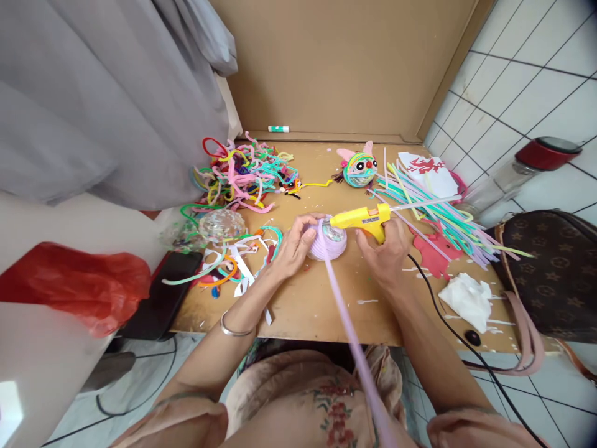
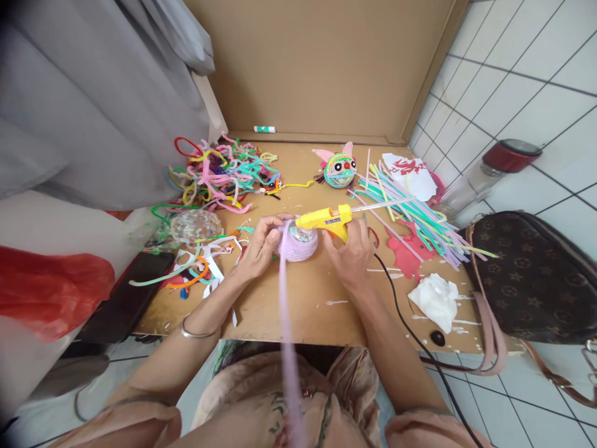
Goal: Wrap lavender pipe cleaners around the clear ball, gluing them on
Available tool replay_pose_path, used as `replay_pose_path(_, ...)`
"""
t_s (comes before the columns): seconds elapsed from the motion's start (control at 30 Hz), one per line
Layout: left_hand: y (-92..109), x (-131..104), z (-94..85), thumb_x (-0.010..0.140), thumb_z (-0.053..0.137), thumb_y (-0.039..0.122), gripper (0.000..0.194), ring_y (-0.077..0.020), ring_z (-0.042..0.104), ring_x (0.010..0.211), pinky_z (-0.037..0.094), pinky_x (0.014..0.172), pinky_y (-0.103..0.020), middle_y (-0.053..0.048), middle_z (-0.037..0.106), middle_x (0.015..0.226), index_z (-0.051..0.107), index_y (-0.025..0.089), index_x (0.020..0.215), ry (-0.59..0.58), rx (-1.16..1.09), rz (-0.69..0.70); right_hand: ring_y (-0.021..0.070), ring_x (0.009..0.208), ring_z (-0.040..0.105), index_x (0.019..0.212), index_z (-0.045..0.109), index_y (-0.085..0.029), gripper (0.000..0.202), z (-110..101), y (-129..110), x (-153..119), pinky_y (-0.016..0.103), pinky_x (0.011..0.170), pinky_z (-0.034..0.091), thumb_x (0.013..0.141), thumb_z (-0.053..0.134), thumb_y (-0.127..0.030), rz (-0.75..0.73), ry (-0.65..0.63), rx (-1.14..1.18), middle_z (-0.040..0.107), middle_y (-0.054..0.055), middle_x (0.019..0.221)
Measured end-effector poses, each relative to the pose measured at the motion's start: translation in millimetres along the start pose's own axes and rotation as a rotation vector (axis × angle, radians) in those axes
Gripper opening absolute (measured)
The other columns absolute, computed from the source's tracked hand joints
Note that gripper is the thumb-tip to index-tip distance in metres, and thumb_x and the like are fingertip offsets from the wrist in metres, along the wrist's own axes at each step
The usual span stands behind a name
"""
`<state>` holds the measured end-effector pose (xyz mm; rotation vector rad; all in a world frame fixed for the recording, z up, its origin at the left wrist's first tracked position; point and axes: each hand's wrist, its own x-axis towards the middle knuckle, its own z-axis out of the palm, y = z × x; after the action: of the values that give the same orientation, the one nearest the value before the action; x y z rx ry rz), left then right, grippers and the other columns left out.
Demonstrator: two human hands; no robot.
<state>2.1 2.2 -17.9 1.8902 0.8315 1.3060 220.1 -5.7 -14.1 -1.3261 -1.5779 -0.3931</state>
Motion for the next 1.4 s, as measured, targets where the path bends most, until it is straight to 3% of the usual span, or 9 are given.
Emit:
replay_pose_path(0.17, -0.9, 0.7, -2.0, 0.097, 0.053, 0.044, 0.030, -0.0239, 0.057, 0.129, 0.043, 0.109, -0.043, -0.013, 0.059, 0.137, 0.045, 0.022, 0.117, -0.037, 0.085, 0.037, 0.0198, 0.075, 0.055, 0.084, 0.048, -0.023, 0.022, 1.0, 0.1, -1.3, 0.030, 0.063, 0.041, 0.083, 0.067, -0.036, 0.007, -0.004, 0.004, 0.055, 0.002, 0.079)
replay_pose_path(0.3, -4.1, 2.1, -0.3, 0.093, 0.061, 0.038, 0.029, -0.0237, 0.058, 0.126, 0.045, 0.107, -0.043, -0.013, 0.061, 0.133, 0.050, 0.022, 0.114, 0.006, 0.139, 0.078, 0.0204, 0.076, 0.056, 0.085, 0.049, -0.023, 0.022, 1.4, -2.9, -1.2, 0.031, 0.065, 0.042, 0.083, 0.066, -0.038, 0.036, -0.012, 0.008, 0.056, 0.003, 0.081)
replay_pose_path(0.43, -4.7, 2.9, 1.8, 0.097, 0.055, 0.041, 0.022, -0.0235, 0.061, 0.122, 0.046, 0.106, -0.043, -0.013, 0.065, 0.128, 0.055, 0.021, 0.106, 0.044, 0.162, 0.088, 0.0211, 0.077, 0.057, 0.086, 0.050, -0.023, 0.023, 1.0, -5.0, -1.4, 0.032, 0.066, 0.043, 0.082, 0.067, -0.039, 0.075, -0.055, 0.021, 0.056, 0.003, 0.082)
replay_pose_path(0.67, 8.2, 1.8, 2.4, 0.102, 0.040, 0.052, 0.034, -0.0222, 0.063, 0.117, 0.049, 0.100, -0.040, -0.012, 0.067, 0.123, 0.054, 0.021, 0.101, 0.097, 0.142, -0.003, 0.0217, 0.077, 0.057, 0.087, 0.051, -0.023, 0.022, 1.1, -3.5, -2.4, 0.033, 0.065, 0.043, 0.084, 0.064, -0.040, 0.040, -0.031, -0.013, 0.057, 0.003, 0.080)
replay_pose_path(0.87, 4.4, 0.7, 2.0, 0.103, 0.032, 0.054, 0.038, -0.0222, 0.064, 0.114, 0.050, 0.096, -0.039, -0.012, 0.067, 0.123, 0.051, 0.021, 0.104, 0.112, 0.158, -0.038, 0.0214, 0.076, 0.057, 0.087, 0.051, -0.023, 0.020, 0.1, -2.8, -2.2, 0.032, 0.065, 0.042, 0.084, 0.063, -0.039, 0.005, -0.013, -0.025, 0.057, 0.003, 0.080)
replay_pose_path(1.4, 1.9, -0.5, 1.1, 0.103, 0.032, 0.052, 0.035, -0.0231, 0.062, 0.115, 0.047, 0.099, -0.040, -0.010, 0.068, 0.117, 0.051, 0.023, 0.107, 0.111, 0.150, -0.031, 0.0227, 0.083, 0.059, 0.090, 0.052, -0.023, 0.017, -0.9, -2.1, -0.7, 0.034, 0.071, 0.046, 0.086, 0.062, -0.037, 0.033, -0.084, 0.038, 0.059, 0.004, 0.084)
